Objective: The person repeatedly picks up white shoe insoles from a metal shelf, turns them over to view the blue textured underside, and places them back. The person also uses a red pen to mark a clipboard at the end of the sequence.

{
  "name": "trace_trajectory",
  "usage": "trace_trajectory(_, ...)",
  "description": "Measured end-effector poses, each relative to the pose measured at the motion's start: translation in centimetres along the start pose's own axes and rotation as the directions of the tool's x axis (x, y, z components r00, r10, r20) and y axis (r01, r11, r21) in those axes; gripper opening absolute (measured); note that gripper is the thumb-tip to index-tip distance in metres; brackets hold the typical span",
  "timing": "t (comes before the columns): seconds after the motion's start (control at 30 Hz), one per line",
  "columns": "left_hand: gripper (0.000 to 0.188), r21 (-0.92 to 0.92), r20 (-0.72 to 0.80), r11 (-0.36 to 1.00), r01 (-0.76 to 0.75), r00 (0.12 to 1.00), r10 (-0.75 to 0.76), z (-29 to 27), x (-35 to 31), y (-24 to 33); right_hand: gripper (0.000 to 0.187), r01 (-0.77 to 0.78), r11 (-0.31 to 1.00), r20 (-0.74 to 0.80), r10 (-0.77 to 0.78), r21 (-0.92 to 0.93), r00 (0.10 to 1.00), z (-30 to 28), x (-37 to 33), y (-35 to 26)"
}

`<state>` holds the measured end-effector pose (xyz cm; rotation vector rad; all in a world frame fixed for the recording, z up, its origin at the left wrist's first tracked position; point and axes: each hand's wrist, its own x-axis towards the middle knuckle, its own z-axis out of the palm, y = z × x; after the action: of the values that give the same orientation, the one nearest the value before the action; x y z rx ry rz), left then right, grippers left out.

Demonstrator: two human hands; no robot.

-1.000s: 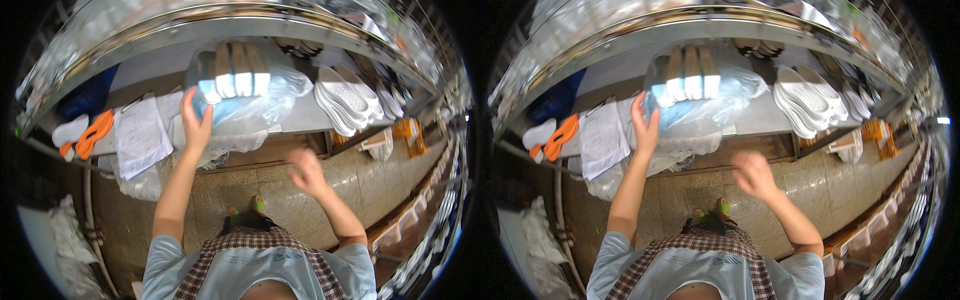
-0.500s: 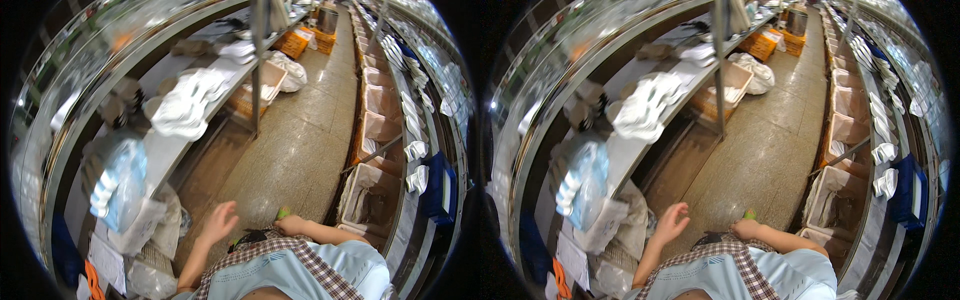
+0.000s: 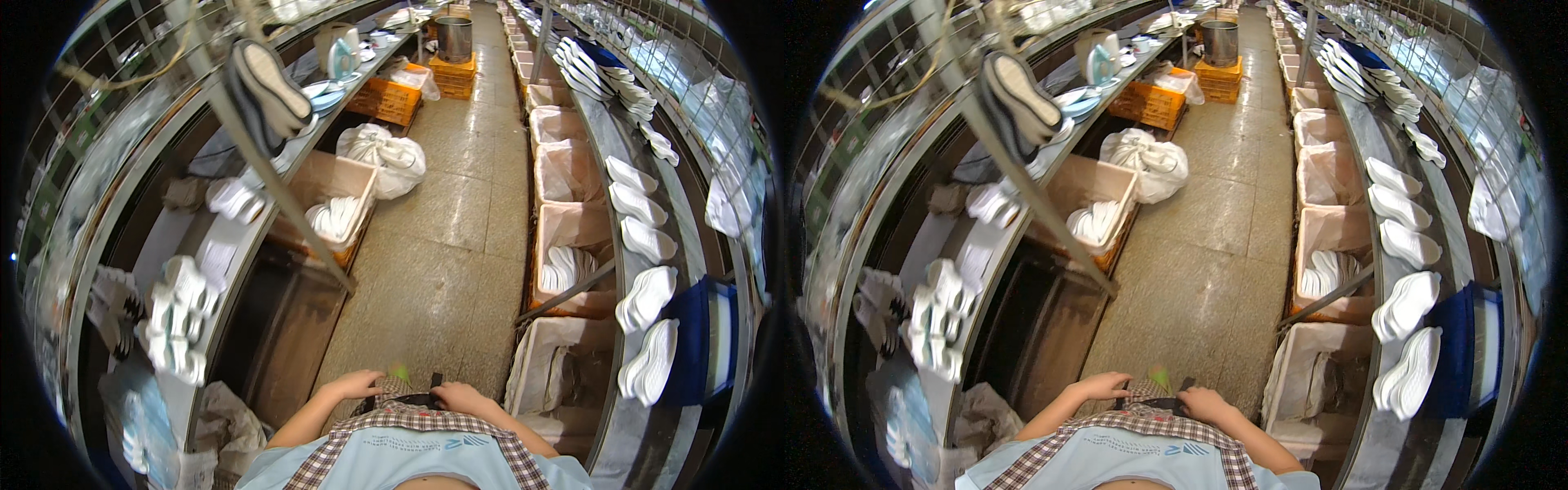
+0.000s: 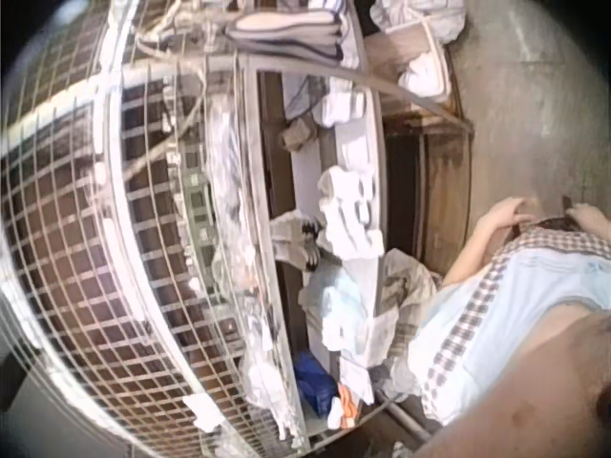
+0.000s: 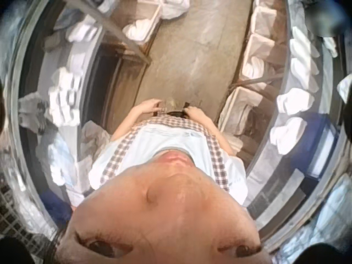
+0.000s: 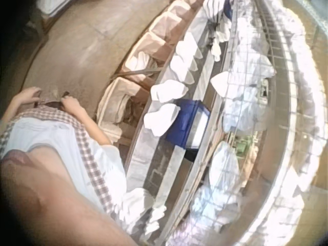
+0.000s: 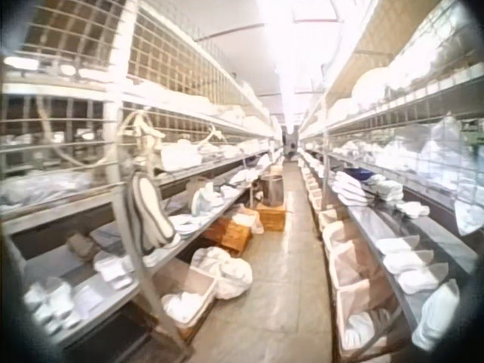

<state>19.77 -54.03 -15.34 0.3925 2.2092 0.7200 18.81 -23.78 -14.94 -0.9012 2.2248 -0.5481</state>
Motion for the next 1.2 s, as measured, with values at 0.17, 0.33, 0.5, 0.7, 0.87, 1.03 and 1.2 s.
trace_trajectory(0.17,0.057,0.017,0.022,0.989,0.146,0.989,-0.146,-9.5,9.9,-6.7,0.026,0.027,1.0,-0.066,-0.027,-0.004,0.997,-8.2,8.2,8.0)
trace_trajectory(0.33,0.063,0.125,-0.036,0.94,0.318,0.948,-0.315,-24.6,22.9,-8.6,0.022,-0.08,0.997,-0.116,0.077,-0.022,0.99,-23.2,17.0,14.9)
trace_trajectory(0.5,0.056,0.196,-0.009,0.979,0.06,0.998,-0.06,-39.7,38.8,-2.4,0.023,0.041,0.956,-0.314,0.054,0.29,0.948,-37.2,22.6,21.4)
trace_trajectory(0.7,0.046,0.292,0.137,0.886,-0.359,0.933,0.333,-54.9,61.5,7.6,0.032,0.018,0.654,-0.074,0.057,0.756,0.996,-47.7,31.4,33.8)
trace_trajectory(0.87,0.044,0.044,-0.002,0.95,-0.308,0.951,0.308,-64.6,76.7,8.5,0.033,-0.083,0.603,0.002,0.134,0.793,0.991,-62.9,38.5,46.9)
trace_trajectory(1.03,0.04,-0.037,-0.132,0.995,0.094,0.986,-0.098,-70.2,83.9,-2.9,0.028,0.138,0.913,-0.124,-0.097,0.383,0.987,-78.9,47.4,56.2)
trace_trajectory(1.2,0.015,-0.732,0.091,0.441,0.519,0.717,-0.692,-72.7,86.4,-17.4,0.028,0.08,0.956,-0.246,-0.009,0.281,0.969,-92.1,57.8,69.4)
